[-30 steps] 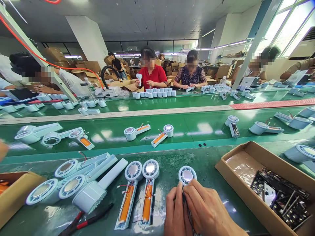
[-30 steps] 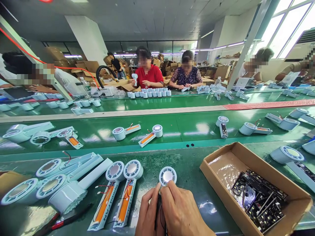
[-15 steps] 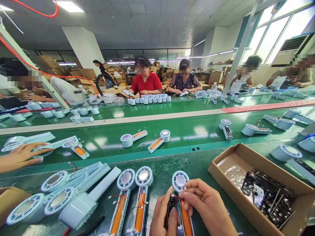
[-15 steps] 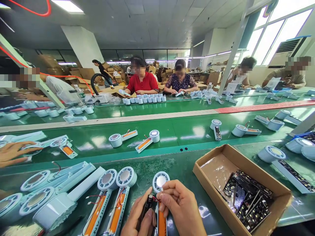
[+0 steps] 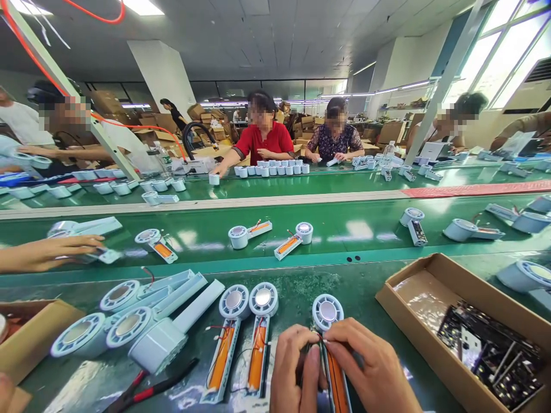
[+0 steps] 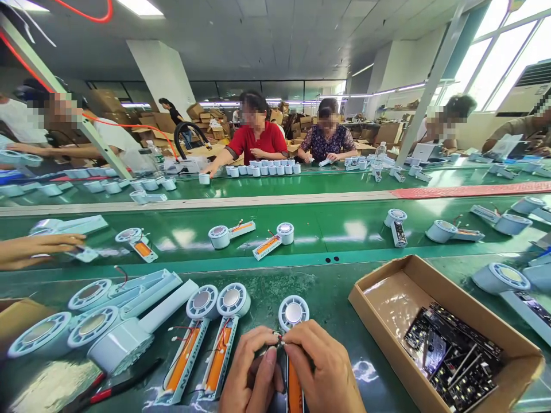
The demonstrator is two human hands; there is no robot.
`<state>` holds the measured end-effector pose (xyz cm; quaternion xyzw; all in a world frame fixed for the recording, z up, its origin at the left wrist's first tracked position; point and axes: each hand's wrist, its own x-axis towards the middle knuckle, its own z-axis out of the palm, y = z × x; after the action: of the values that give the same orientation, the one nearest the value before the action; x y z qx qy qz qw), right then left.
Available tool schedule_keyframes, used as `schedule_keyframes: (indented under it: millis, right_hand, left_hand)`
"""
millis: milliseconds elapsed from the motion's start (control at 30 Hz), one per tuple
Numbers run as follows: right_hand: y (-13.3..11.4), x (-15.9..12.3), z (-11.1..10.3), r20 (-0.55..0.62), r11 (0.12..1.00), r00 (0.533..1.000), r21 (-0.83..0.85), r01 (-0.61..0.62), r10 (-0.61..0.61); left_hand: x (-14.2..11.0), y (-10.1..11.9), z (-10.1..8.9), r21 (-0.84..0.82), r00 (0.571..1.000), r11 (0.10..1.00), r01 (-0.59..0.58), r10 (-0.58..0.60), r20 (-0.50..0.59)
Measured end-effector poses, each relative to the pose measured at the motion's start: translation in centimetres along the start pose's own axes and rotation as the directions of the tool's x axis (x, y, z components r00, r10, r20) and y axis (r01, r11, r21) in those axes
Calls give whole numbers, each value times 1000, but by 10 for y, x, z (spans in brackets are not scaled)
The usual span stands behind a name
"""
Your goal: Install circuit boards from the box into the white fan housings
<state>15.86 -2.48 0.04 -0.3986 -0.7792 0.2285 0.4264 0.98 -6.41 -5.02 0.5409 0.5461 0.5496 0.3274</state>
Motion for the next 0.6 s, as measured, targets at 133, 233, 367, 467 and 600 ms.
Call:
schedule_keyframes:
  millis: [133,233,367,467,600]
  right_hand:
    - [-5,1,2,-10,989,992,-77,127,-128]
    - [-6,1,1,0,979,985,-109,170,-171]
    - [-5,1,-1,30,977,988,-142,157,-154]
    - [-5,-1,-1,59,977,992,-173,123,-115]
    - [-5,-2,2,25,984,998,-170,59,-56]
  left_hand:
    - [6,8,-4,48,999,998,-31,31,14]
    - [10,12,-7,65,999,997,-41,41,5]
    - [10,13,-9,82,999,996,-33,33,2]
    - [9,11,-9,95,999,995,-32,32,-3]
    - [7,5,-8,103,999,994,-41,43,-22]
